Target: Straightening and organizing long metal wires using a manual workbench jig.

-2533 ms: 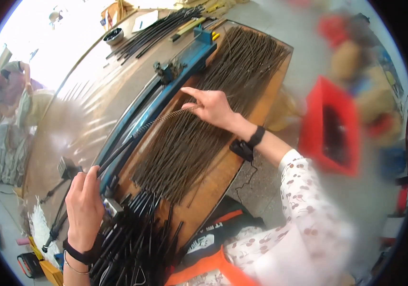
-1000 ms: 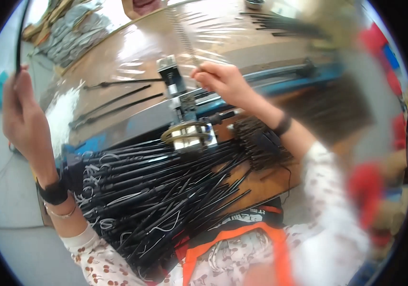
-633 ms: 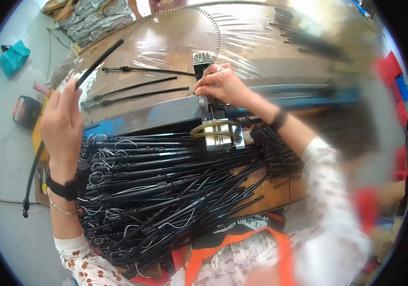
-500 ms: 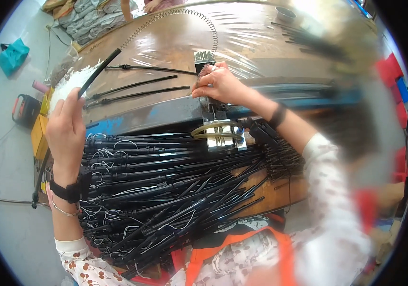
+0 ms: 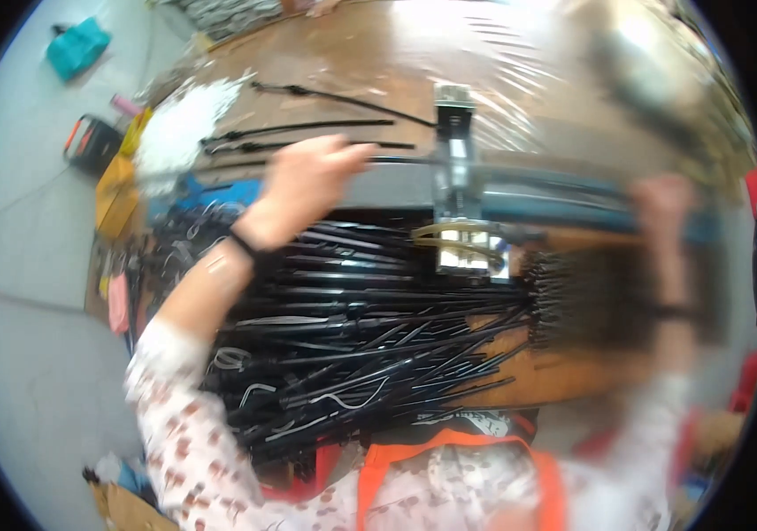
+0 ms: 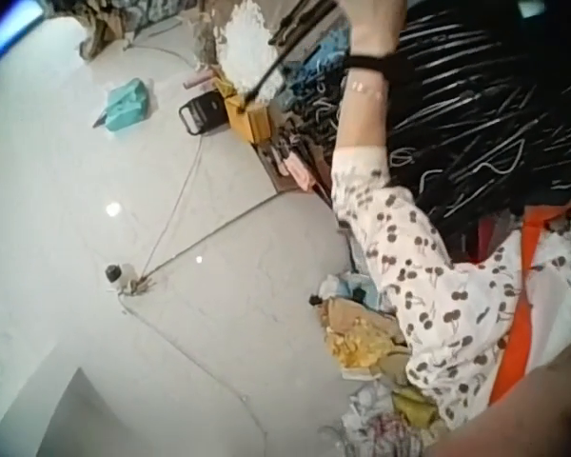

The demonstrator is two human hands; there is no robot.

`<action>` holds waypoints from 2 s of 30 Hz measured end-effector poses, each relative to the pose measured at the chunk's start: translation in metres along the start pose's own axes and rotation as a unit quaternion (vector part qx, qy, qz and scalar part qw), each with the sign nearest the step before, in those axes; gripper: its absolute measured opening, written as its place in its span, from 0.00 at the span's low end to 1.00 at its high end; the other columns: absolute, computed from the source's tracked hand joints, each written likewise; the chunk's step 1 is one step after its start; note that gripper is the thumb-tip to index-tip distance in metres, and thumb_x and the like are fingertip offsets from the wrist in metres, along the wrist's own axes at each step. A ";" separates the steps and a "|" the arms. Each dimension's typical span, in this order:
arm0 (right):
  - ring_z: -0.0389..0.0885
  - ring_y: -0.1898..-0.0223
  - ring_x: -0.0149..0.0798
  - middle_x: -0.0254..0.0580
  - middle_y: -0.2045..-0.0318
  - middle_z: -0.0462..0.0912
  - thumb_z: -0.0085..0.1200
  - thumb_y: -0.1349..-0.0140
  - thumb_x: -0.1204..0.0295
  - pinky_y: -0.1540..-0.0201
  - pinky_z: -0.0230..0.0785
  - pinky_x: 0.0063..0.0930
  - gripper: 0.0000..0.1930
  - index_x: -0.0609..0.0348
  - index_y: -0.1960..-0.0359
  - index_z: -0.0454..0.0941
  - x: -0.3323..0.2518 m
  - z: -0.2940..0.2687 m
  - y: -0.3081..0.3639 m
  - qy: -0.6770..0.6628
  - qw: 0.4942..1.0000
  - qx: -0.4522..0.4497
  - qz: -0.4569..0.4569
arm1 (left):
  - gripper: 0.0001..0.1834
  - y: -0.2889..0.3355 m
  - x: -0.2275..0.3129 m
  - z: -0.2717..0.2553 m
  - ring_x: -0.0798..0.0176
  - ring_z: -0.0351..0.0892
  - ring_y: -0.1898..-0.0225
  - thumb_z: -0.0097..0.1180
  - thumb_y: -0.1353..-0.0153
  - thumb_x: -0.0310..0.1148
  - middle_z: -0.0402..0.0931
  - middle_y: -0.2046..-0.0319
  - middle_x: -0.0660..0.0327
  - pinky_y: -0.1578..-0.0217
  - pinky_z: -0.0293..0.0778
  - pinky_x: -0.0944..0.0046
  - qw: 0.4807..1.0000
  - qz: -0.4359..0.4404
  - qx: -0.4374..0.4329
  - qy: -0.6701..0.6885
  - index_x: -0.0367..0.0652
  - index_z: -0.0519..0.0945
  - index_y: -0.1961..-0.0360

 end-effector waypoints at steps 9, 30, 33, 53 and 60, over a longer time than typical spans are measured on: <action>0.82 0.54 0.48 0.43 0.64 0.86 0.56 0.35 0.70 0.37 0.64 0.48 0.06 0.55 0.61 0.84 0.056 0.034 0.064 -0.045 0.998 0.023 0.046 | 0.10 -0.047 0.052 0.053 0.42 0.80 0.67 0.55 0.33 0.37 0.77 0.73 0.50 0.66 0.76 0.46 0.980 -0.036 -0.031 0.193 0.42 0.75 0.65; 0.81 0.52 0.48 0.42 0.61 0.86 0.62 0.43 0.81 0.47 0.70 0.45 0.13 0.59 0.56 0.84 -0.104 -0.043 0.011 -0.185 0.982 0.021 -0.013 | 0.09 -0.056 0.053 0.080 0.39 0.82 0.67 0.53 0.32 0.37 0.80 0.72 0.48 0.67 0.76 0.42 0.981 -0.077 -0.076 0.161 0.43 0.75 0.66; 0.80 0.56 0.49 0.42 0.65 0.85 0.64 0.43 0.77 0.51 0.66 0.43 0.11 0.58 0.58 0.84 -0.121 -0.039 0.025 -0.219 0.976 0.000 0.008 | 0.09 -0.065 0.056 0.091 0.38 0.81 0.65 0.53 0.32 0.36 0.80 0.70 0.48 0.67 0.75 0.43 0.980 -0.077 -0.063 0.175 0.42 0.74 0.66; 0.74 0.65 0.51 0.44 0.74 0.76 0.66 0.46 0.66 0.59 0.66 0.42 0.12 0.59 0.68 0.77 -0.136 0.049 0.005 -0.338 0.939 -0.043 -0.043 | 0.04 -0.068 0.046 0.133 0.44 0.81 0.69 0.53 0.33 0.30 0.78 0.72 0.50 0.71 0.75 0.49 0.997 0.058 -0.036 0.019 0.42 0.73 0.64; 0.73 0.61 0.41 0.37 0.73 0.72 0.61 0.57 0.68 0.60 0.64 0.41 0.13 0.54 0.69 0.74 -0.176 -0.049 0.157 -0.240 0.902 -0.309 -0.181 | 0.12 -0.043 -0.046 0.121 0.50 0.82 0.58 0.56 0.34 0.29 0.81 0.60 0.55 0.60 0.78 0.55 0.987 0.147 0.000 -0.060 0.44 0.77 0.50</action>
Point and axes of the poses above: each hand's wrist, its own y-axis away from the middle knuckle, its own z-axis out of the palm, x = y × z, the point moved 1 cm from there along -y, towards the middle knuckle
